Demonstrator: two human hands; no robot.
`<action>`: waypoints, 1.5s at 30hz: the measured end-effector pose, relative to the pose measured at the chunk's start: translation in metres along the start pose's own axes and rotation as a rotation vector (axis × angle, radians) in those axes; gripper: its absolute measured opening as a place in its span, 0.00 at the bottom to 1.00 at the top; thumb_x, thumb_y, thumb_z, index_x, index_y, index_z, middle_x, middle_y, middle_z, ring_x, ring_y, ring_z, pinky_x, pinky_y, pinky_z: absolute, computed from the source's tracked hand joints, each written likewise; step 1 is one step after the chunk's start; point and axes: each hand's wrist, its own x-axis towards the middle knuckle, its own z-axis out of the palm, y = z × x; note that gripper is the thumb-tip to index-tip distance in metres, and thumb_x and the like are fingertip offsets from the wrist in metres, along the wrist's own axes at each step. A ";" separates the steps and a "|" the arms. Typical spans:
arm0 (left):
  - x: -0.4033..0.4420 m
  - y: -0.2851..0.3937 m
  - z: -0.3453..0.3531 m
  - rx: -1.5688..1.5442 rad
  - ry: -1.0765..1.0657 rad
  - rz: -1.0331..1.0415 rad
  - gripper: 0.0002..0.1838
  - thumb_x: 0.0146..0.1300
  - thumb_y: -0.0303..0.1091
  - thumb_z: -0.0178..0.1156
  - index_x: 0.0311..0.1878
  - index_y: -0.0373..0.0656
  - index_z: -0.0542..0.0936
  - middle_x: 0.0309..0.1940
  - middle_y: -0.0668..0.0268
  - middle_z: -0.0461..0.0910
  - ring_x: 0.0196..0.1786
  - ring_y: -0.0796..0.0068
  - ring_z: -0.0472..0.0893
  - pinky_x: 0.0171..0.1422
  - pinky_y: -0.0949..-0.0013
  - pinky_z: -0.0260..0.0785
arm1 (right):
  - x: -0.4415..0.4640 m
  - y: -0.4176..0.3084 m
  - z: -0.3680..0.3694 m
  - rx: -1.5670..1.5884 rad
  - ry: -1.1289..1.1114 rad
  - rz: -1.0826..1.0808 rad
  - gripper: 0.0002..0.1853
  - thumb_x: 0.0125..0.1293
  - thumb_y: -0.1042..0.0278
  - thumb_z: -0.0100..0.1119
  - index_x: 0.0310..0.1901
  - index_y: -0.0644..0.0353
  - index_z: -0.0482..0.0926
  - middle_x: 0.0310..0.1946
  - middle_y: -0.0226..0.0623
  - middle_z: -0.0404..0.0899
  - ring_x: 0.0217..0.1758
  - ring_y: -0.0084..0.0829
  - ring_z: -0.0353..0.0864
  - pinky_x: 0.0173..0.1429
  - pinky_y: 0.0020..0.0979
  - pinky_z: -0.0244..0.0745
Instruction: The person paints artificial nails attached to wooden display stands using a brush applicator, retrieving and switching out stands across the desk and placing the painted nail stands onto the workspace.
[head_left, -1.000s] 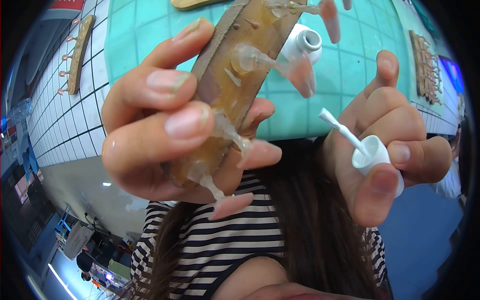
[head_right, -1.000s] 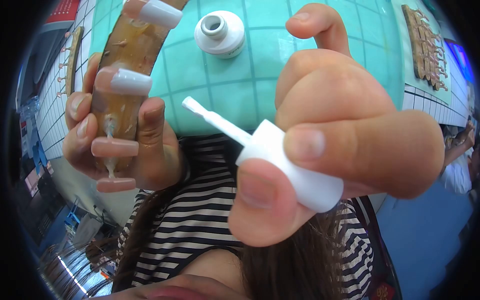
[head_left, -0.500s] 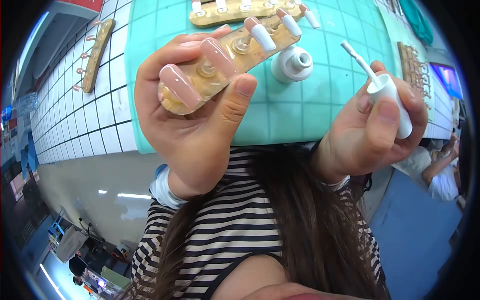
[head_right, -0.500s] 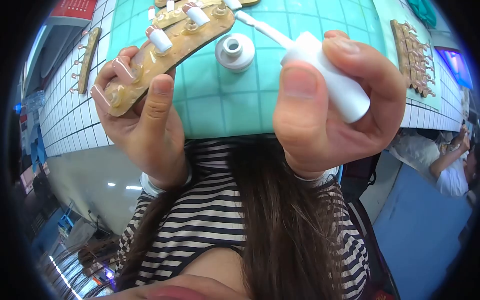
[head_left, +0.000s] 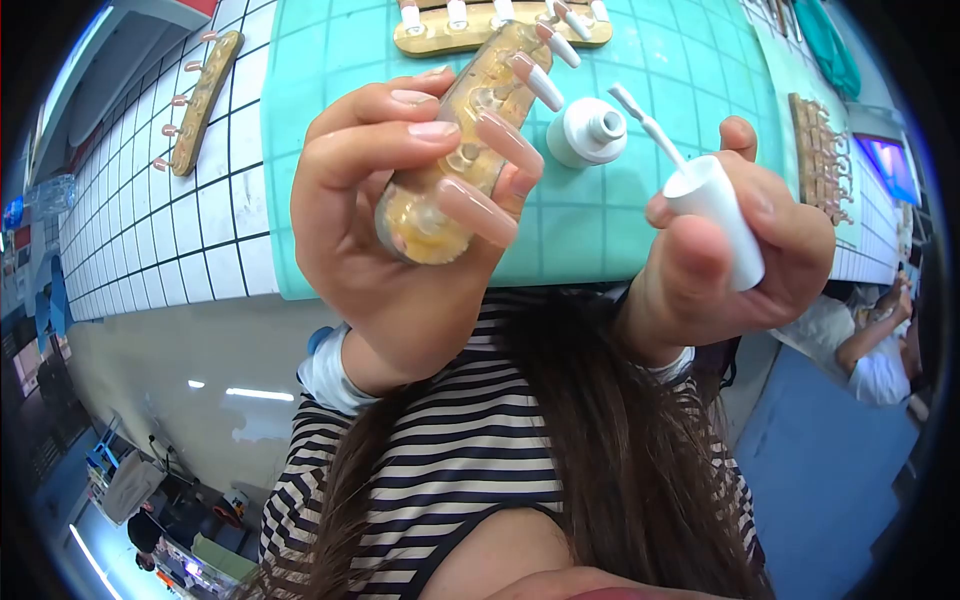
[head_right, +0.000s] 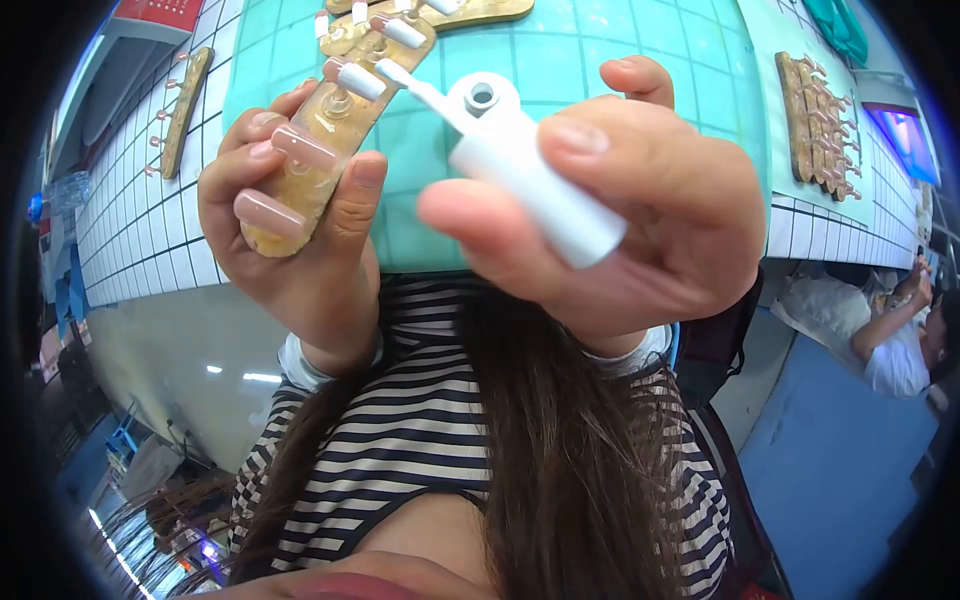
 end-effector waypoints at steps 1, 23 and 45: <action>0.000 0.000 0.000 0.001 0.001 -0.003 0.26 0.41 0.18 0.68 0.43 0.43 0.66 0.43 0.61 0.68 0.53 0.57 0.70 0.59 0.58 0.62 | 0.000 -0.003 0.002 -0.047 -0.068 0.030 0.19 0.54 0.59 0.64 0.40 0.57 0.66 0.19 0.35 0.74 0.23 0.21 0.72 0.54 0.41 0.64; 0.000 0.000 -0.004 0.074 -0.076 0.110 0.28 0.37 0.19 0.71 0.42 0.45 0.68 0.44 0.63 0.67 0.52 0.56 0.71 0.59 0.52 0.65 | -0.001 0.008 -0.003 0.146 -0.026 0.034 0.09 0.57 0.66 0.55 0.36 0.55 0.66 0.14 0.32 0.67 0.14 0.20 0.61 0.55 0.45 0.62; -0.001 -0.002 -0.007 0.185 -0.123 0.184 0.29 0.37 0.18 0.70 0.43 0.44 0.67 0.43 0.64 0.67 0.51 0.58 0.71 0.59 0.49 0.65 | 0.000 0.013 -0.015 0.065 -0.267 -0.123 0.16 0.51 0.70 0.60 0.40 0.57 0.66 0.17 0.31 0.68 0.19 0.20 0.65 0.58 0.41 0.58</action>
